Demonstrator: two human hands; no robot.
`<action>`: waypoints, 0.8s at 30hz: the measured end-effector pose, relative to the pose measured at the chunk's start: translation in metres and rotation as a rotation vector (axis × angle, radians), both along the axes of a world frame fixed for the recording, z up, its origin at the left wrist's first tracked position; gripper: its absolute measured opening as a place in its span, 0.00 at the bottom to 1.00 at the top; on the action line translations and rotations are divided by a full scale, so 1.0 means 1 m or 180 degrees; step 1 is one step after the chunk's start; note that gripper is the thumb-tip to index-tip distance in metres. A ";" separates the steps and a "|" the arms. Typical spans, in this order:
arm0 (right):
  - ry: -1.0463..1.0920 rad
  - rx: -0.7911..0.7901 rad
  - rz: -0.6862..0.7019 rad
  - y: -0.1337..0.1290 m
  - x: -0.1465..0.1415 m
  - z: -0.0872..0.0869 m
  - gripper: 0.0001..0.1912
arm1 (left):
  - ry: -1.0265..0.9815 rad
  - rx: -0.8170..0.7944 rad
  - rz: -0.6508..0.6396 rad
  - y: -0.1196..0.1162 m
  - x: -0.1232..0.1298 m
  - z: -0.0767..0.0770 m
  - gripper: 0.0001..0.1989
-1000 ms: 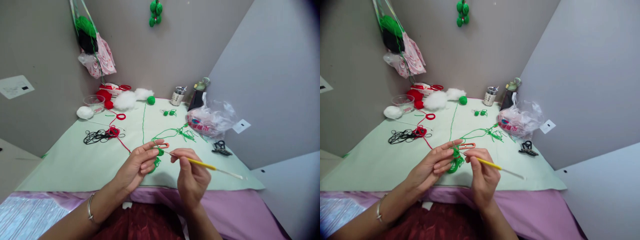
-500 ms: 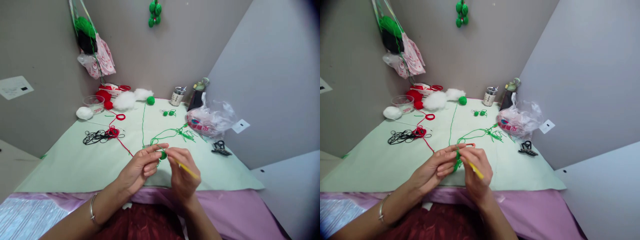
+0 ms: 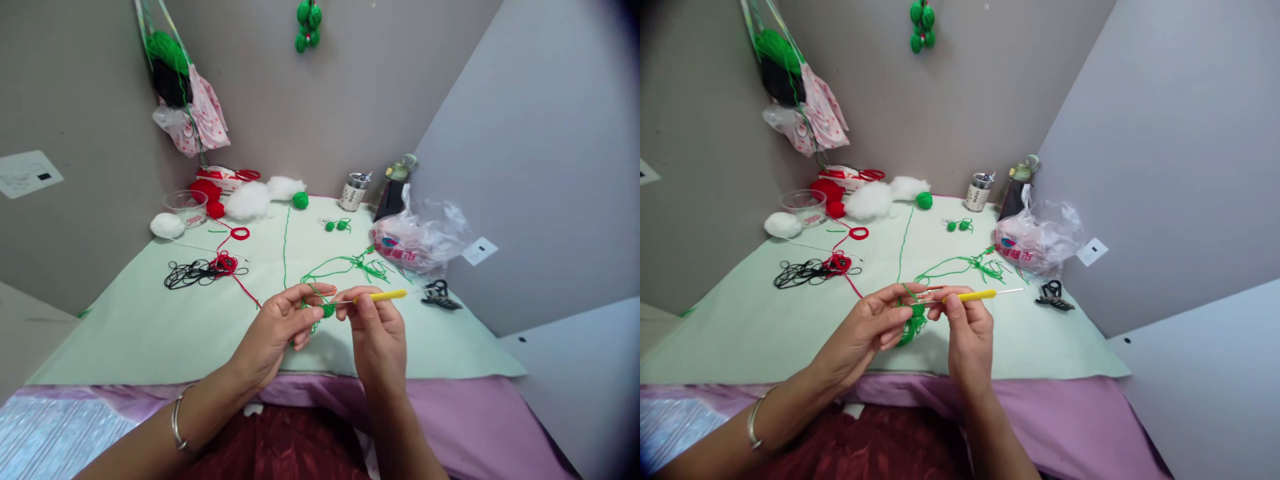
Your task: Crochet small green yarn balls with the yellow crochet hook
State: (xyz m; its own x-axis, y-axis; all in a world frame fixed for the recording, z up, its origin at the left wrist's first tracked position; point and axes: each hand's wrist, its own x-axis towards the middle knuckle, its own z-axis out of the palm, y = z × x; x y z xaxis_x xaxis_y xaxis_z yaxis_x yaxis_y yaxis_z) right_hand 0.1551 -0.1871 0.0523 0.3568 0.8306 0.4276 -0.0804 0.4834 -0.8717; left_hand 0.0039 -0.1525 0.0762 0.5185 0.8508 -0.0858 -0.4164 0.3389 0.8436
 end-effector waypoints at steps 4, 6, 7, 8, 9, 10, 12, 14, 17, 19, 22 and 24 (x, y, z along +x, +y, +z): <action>-0.0297 0.0074 -0.0106 -0.006 -0.001 0.004 0.12 | 0.0115 0.0098 0.0100 -0.001 -0.001 -0.001 0.14; -0.0650 0.0147 -0.0308 -0.011 -0.001 0.005 0.12 | 0.0215 0.0255 0.0216 -0.002 -0.002 -0.004 0.14; -0.0835 0.0184 -0.0412 -0.014 -0.001 0.005 0.12 | 0.0253 0.0339 0.0269 -0.002 -0.002 -0.005 0.14; -0.1009 0.0215 -0.0498 -0.016 -0.001 0.006 0.12 | 0.0286 0.0407 0.0309 -0.002 -0.002 -0.006 0.14; -0.1169 0.0245 -0.0564 -0.018 -0.001 0.006 0.12 | 0.0311 0.0452 0.0337 -0.003 -0.002 -0.007 0.14; -0.1316 0.0278 -0.0620 -0.019 -0.001 0.005 0.12 | 0.0327 0.0476 0.0363 -0.003 -0.002 -0.008 0.14; -0.1613 0.0402 -0.0731 -0.019 -0.001 0.003 0.13 | 0.0343 0.0499 0.0408 -0.004 -0.001 -0.008 0.13; -0.1987 0.0691 -0.0832 -0.017 -0.002 -0.002 0.14 | 0.0321 0.0502 0.0492 -0.006 0.001 -0.007 0.15; -0.2702 0.1252 -0.1201 -0.012 -0.003 -0.011 0.16 | 0.0103 0.0220 0.0465 -0.006 0.004 -0.008 0.22; -0.3029 0.1472 -0.1458 -0.010 -0.004 -0.016 0.18 | -0.0130 -0.0185 0.0152 -0.003 0.004 -0.008 0.23; -0.2657 0.1276 -0.1254 -0.008 -0.003 -0.013 0.17 | -0.0474 -0.0615 -0.0209 0.005 0.001 -0.009 0.18; -0.1908 0.0838 -0.0925 -0.007 -0.002 -0.005 0.14 | -0.0624 -0.0634 -0.0163 0.008 -0.003 -0.008 0.16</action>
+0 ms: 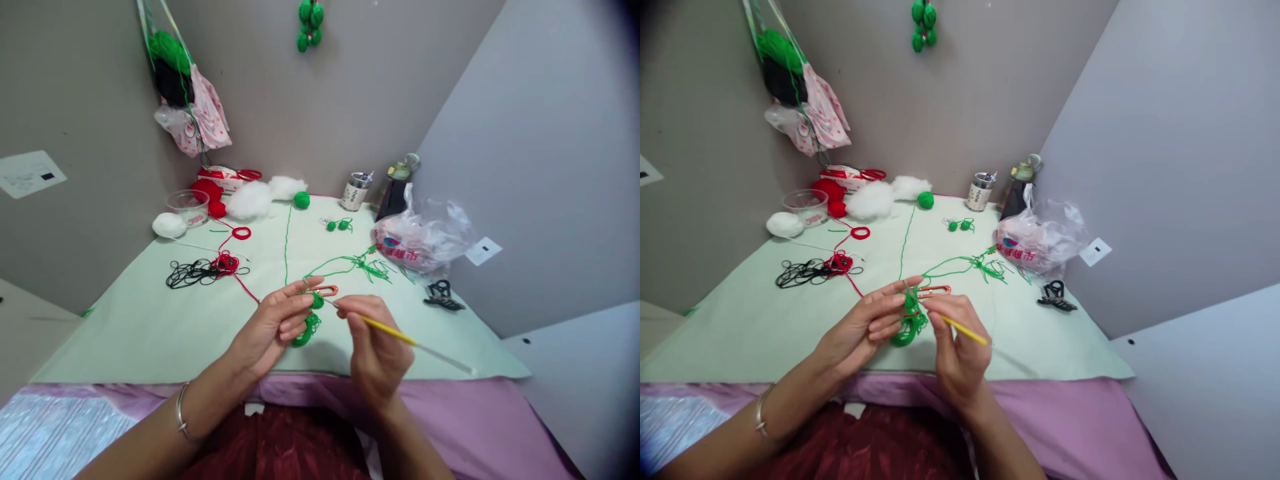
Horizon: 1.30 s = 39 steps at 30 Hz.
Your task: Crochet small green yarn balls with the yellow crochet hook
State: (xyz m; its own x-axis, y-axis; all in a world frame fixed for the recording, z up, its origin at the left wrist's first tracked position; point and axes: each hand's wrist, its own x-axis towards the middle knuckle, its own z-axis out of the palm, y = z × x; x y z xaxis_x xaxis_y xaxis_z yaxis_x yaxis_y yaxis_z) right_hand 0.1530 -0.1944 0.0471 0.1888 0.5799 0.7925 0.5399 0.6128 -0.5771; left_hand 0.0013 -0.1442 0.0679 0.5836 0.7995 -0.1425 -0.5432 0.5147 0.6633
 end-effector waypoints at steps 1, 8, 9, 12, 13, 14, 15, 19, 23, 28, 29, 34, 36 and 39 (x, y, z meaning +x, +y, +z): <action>0.0388 -0.0188 0.0138 0.000 0.000 0.004 0.13 | -0.0010 0.0041 0.0028 0.000 -0.001 0.001 0.17; 0.0534 -0.0406 0.0207 0.004 -0.007 0.007 0.11 | 0.0401 0.0448 0.0394 -0.010 0.005 0.003 0.21; 0.0289 -0.0222 0.0073 0.004 -0.008 0.003 0.12 | 0.0414 0.0456 0.0504 -0.011 0.007 0.002 0.22; -0.0573 0.0410 -0.0338 0.001 -0.011 -0.005 0.17 | 0.0314 0.0327 0.0410 -0.008 0.008 -0.001 0.21; -0.0710 0.0532 -0.0404 0.000 -0.011 -0.006 0.18 | 0.0242 0.0238 0.0260 -0.007 0.007 -0.002 0.19; -0.0692 0.0546 -0.0409 0.000 -0.010 -0.005 0.18 | 0.0165 0.0140 0.0109 -0.005 0.005 -0.003 0.18; -0.0522 0.0444 -0.0353 -0.001 -0.009 -0.004 0.17 | 0.0087 0.0051 0.0004 -0.003 0.004 -0.003 0.17; 0.0796 -0.0289 0.0161 0.001 -0.006 0.005 0.13 | 0.0040 0.0027 0.0224 -0.001 0.001 0.000 0.17; 0.1096 -0.0560 0.0517 0.004 -0.008 0.007 0.10 | 0.0307 0.0429 0.0378 -0.008 0.005 0.003 0.19; 0.1175 -0.0626 0.0469 0.005 -0.007 0.004 0.10 | 0.0359 0.0506 0.0248 -0.012 0.006 0.004 0.19; 0.1205 -0.0666 0.0511 0.004 -0.006 0.003 0.10 | 0.0347 0.0474 0.0221 -0.012 0.005 0.004 0.19; 0.1207 -0.0604 0.0621 0.003 -0.006 0.002 0.09 | 0.0234 0.0229 0.0085 -0.010 0.004 0.005 0.24; 0.1412 -0.0649 0.0708 0.003 -0.005 0.003 0.09 | 0.0156 0.0130 -0.0089 -0.007 0.002 0.003 0.24; 0.2120 -0.0863 0.1019 0.006 -0.001 0.005 0.08 | -0.0053 0.0006 -0.0330 -0.003 -0.003 0.000 0.20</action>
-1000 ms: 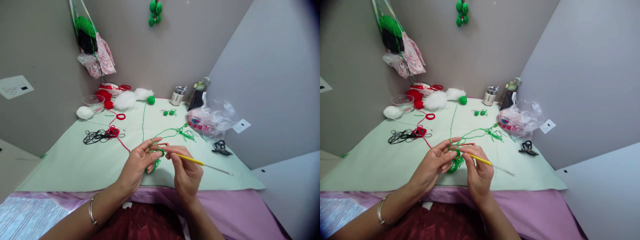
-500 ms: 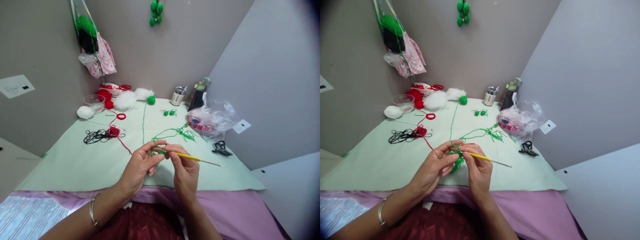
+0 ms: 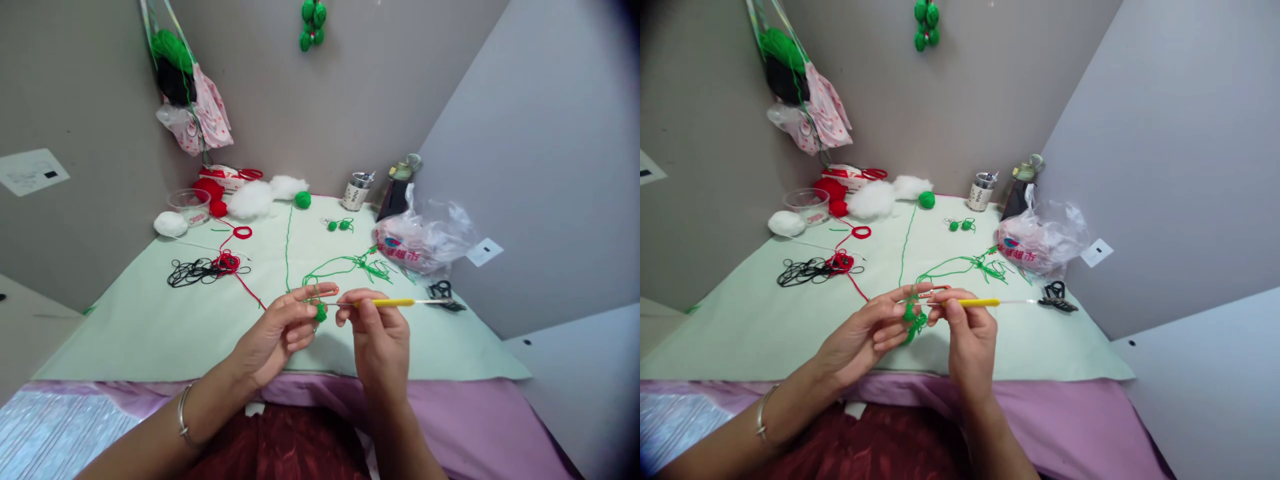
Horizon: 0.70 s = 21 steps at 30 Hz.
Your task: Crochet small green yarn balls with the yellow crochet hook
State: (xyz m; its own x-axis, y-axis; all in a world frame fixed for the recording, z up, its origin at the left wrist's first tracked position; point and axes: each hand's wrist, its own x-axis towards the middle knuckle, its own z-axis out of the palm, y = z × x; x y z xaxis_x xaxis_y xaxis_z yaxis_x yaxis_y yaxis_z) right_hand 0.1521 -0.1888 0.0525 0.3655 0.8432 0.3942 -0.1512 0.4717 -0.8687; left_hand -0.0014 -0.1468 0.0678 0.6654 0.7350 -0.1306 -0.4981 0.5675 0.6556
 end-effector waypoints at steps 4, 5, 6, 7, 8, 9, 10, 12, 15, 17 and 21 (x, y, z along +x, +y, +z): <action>0.0559 -0.0214 0.0424 0.003 0.003 0.002 0.10 | -0.0025 0.0153 0.0063 -0.001 -0.001 0.000 0.17; 0.0488 -0.0210 0.0434 0.003 0.003 0.001 0.09 | 0.0068 0.0284 0.0143 -0.002 0.000 0.000 0.17; 0.0311 -0.0182 0.0369 0.002 0.001 0.001 0.09 | 0.0190 0.0445 0.0245 -0.004 0.002 0.000 0.17; 0.0053 -0.0125 0.0234 0.001 -0.001 0.001 0.08 | 0.0329 0.0614 0.0357 -0.005 0.003 0.000 0.17; -0.0238 -0.0051 0.0053 0.000 -0.003 0.000 0.08 | 0.0461 0.0773 0.0457 -0.007 0.005 0.000 0.18; -0.0505 0.0023 -0.0138 -0.002 -0.005 0.000 0.08 | 0.0567 0.0899 0.0530 -0.008 0.006 -0.001 0.18; -0.0697 0.0081 -0.0291 -0.003 -0.006 0.000 0.08 | 0.0634 0.0985 0.0579 -0.009 0.007 -0.001 0.18; -0.0739 0.0120 -0.0395 -0.004 -0.006 0.000 0.08 | 0.0671 0.1037 0.0598 -0.009 0.007 -0.001 0.17; -0.0282 0.0019 -0.0162 -0.002 -0.003 0.000 0.09 | 0.0635 0.0997 0.0552 -0.008 0.005 0.000 0.15; -0.0056 0.0007 -0.0014 -0.001 -0.001 0.001 0.10 | 0.0664 0.0989 0.0557 -0.007 0.004 0.001 0.14; -0.0387 0.0117 -0.0109 -0.006 0.000 0.004 0.12 | 0.0808 0.1026 0.0684 -0.008 0.002 0.001 0.14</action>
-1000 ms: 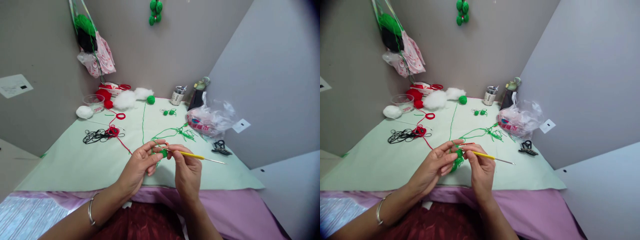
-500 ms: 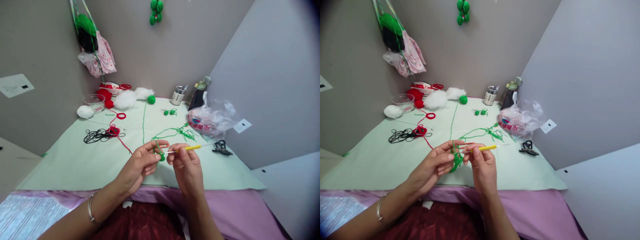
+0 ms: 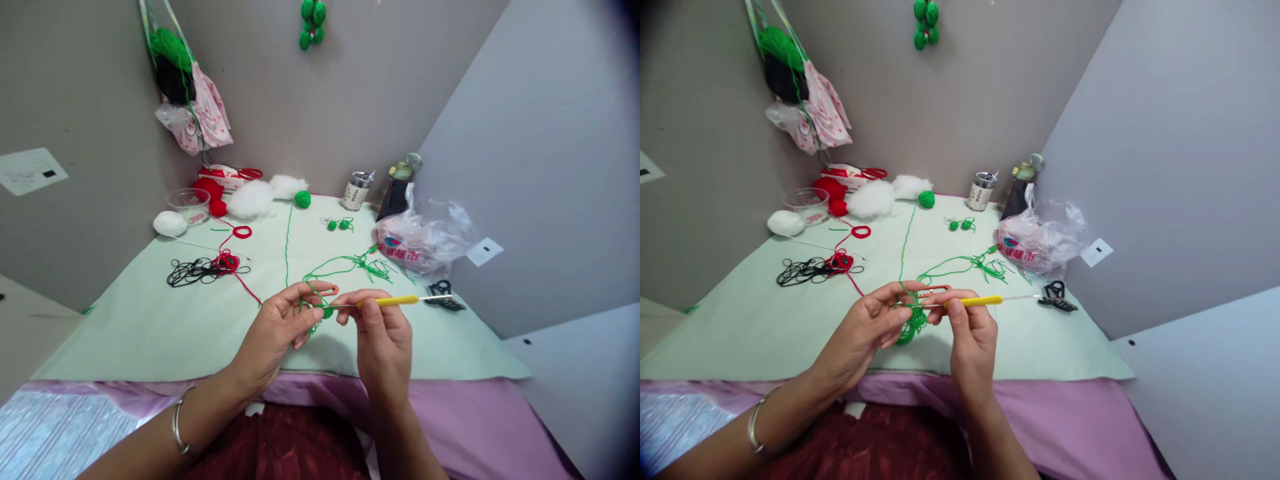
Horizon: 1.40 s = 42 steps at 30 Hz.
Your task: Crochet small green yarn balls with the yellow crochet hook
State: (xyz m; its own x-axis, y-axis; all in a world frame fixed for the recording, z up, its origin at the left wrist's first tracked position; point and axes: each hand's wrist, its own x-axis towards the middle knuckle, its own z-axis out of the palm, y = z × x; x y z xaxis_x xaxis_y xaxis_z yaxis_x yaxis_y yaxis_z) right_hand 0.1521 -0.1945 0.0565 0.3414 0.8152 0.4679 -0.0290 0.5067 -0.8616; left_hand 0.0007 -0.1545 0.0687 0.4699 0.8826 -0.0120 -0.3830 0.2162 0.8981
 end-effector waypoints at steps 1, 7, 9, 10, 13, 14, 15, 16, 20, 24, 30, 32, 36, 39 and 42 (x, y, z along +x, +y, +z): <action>-0.0225 0.0022 -0.0118 -0.002 0.000 0.001 0.12 | 0.0033 0.0044 0.0046 -0.001 0.000 0.000 0.14; -0.2042 0.0830 -0.0819 -0.010 -0.005 -0.008 0.15 | 0.0220 0.0310 0.0487 -0.007 0.003 -0.001 0.15; -0.2526 0.1127 -0.1083 -0.008 -0.007 -0.016 0.18 | 0.0103 0.0133 0.0436 -0.008 0.005 -0.002 0.18; -0.2670 0.1200 -0.1233 -0.007 -0.008 -0.019 0.19 | 0.0006 -0.0042 0.0309 -0.007 0.005 -0.002 0.19; -0.2407 0.1074 -0.1332 -0.005 -0.008 -0.021 0.16 | -0.0367 -0.0671 -0.0246 -0.001 0.004 -0.002 0.21; -0.2070 0.0919 -0.1219 -0.004 -0.007 -0.018 0.14 | -0.0486 -0.0809 -0.0354 0.001 0.003 -0.002 0.20; -0.1652 0.0722 -0.1060 -0.004 -0.007 -0.014 0.13 | -0.0591 -0.0876 -0.0375 0.003 0.001 -0.001 0.19; -0.1229 0.0529 -0.0914 -0.003 -0.006 -0.010 0.12 | -0.0656 -0.0882 -0.0348 0.005 0.000 0.000 0.18; -0.0645 0.0234 -0.0427 0.001 -0.007 0.000 0.10 | -0.0484 -0.0636 -0.0246 0.002 0.001 0.005 0.18; -0.1043 0.0404 -0.0642 0.001 -0.011 -0.007 0.12 | -0.0339 -0.0440 0.0020 -0.004 0.006 0.005 0.20; -0.2006 0.0993 -0.1168 -0.002 -0.008 -0.017 0.18 | -0.0655 -0.0941 -0.0407 0.005 0.004 -0.002 0.16; -0.1478 0.0715 -0.1035 -0.001 -0.006 -0.012 0.14 | -0.0817 -0.1043 -0.0388 0.008 0.002 -0.001 0.13; -0.0450 0.0225 -0.0447 0.002 -0.005 -0.002 0.11 | -0.0627 -0.0716 -0.0061 0.006 0.002 0.002 0.16; -0.0573 0.0119 -0.0362 0.003 -0.006 -0.003 0.09 | -0.0252 -0.0251 0.0037 0.001 0.005 0.002 0.17; -0.0383 0.0009 -0.0386 0.004 -0.004 -0.005 0.08 | -0.0143 -0.0086 -0.0018 -0.002 0.006 0.003 0.15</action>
State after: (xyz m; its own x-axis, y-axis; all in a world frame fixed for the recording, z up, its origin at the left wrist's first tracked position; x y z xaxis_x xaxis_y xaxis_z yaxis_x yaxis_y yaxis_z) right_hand 0.1481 -0.1905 0.0511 0.3785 0.7700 0.5136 0.1358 0.5027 -0.8537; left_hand 0.0062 -0.1562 0.0715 0.4754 0.8796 -0.0146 -0.4216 0.2424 0.8738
